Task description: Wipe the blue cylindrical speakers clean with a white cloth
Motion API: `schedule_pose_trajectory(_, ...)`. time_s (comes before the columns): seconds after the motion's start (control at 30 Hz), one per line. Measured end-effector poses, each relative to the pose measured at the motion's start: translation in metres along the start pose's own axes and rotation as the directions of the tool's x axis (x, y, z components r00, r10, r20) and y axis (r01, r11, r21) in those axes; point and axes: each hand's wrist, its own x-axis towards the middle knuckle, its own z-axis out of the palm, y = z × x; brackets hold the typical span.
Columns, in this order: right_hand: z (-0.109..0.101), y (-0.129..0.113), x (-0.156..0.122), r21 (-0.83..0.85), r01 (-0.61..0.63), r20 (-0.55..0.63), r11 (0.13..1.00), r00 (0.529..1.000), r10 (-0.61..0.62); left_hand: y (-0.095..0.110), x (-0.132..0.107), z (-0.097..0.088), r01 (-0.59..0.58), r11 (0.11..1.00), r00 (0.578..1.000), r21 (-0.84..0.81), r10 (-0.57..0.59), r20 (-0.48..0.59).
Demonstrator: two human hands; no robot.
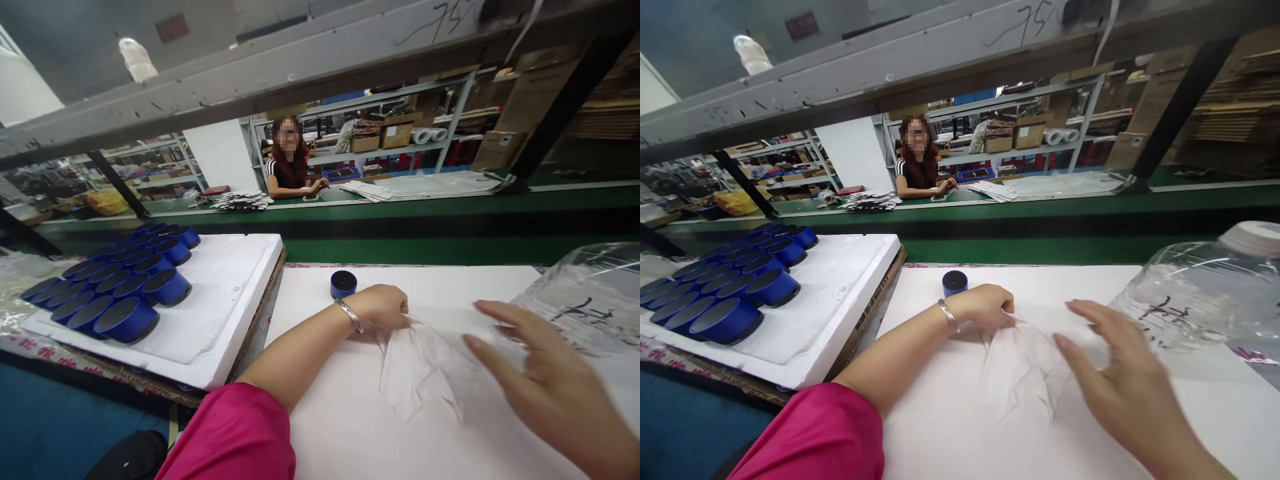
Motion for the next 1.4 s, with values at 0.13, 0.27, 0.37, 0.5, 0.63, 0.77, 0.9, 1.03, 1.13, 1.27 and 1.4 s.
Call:
schedule_pose_trajectory(0.13,0.028,-0.044,0.012,0.315,-0.359,0.368,0.879,0.899,0.236,-0.012,-0.005,-0.017,-0.087,0.937,0.996,-0.337,0.089,-0.01)
schedule_pose_trajectory(0.27,0.032,-0.068,0.057,0.553,-0.569,0.628,0.609,0.765,0.143,-0.025,-0.011,-0.032,-0.265,0.559,0.964,-0.786,0.184,-0.195)
schedule_pose_trajectory(0.37,0.033,-0.082,0.088,0.55,-0.581,0.694,0.6,0.717,0.059,-0.033,-0.014,-0.04,-0.405,0.424,0.914,-0.81,0.163,-0.372)
schedule_pose_trajectory(0.5,0.039,-0.102,0.12,0.607,-0.561,0.66,0.564,0.75,0.035,-0.036,-0.018,-0.049,-0.521,0.414,0.836,-0.746,0.069,-0.545)
schedule_pose_trajectory(0.63,0.042,-0.117,0.144,0.669,-0.534,0.594,0.516,0.802,0.06,-0.045,-0.036,-0.064,-0.468,0.641,0.754,-0.608,-0.07,-0.653)
schedule_pose_trajectory(0.77,0.04,-0.118,0.158,0.712,-0.527,0.512,0.463,0.842,0.171,-0.06,-0.056,-0.081,0.004,0.939,0.891,-0.345,-0.16,-0.424)
schedule_pose_trajectory(0.9,0.038,-0.115,0.163,0.692,-0.465,0.321,0.552,0.883,0.341,-0.074,-0.043,-0.082,0.301,0.949,0.941,-0.096,-0.312,-0.129)
schedule_pose_trajectory(1.03,0.034,-0.117,0.165,0.584,-0.39,0.119,0.712,0.909,0.4,-0.086,-0.023,-0.074,0.066,0.967,0.971,-0.246,-0.118,-0.206)
schedule_pose_trajectory(1.13,0.03,-0.119,0.163,0.498,-0.401,0.093,0.769,0.906,0.413,-0.087,-0.018,-0.069,-0.301,0.833,0.908,-0.464,0.102,-0.406)
schedule_pose_trajectory(1.27,0.038,-0.121,0.147,0.477,-0.294,0.068,0.828,0.952,0.298,-0.074,-0.012,-0.061,-0.497,0.542,0.833,-0.678,0.079,-0.547)
schedule_pose_trajectory(1.4,0.063,-0.128,0.123,0.42,0.102,-0.09,0.902,0.993,-0.071,-0.056,-0.008,-0.052,-0.569,0.435,0.772,-0.697,-0.007,-0.635)
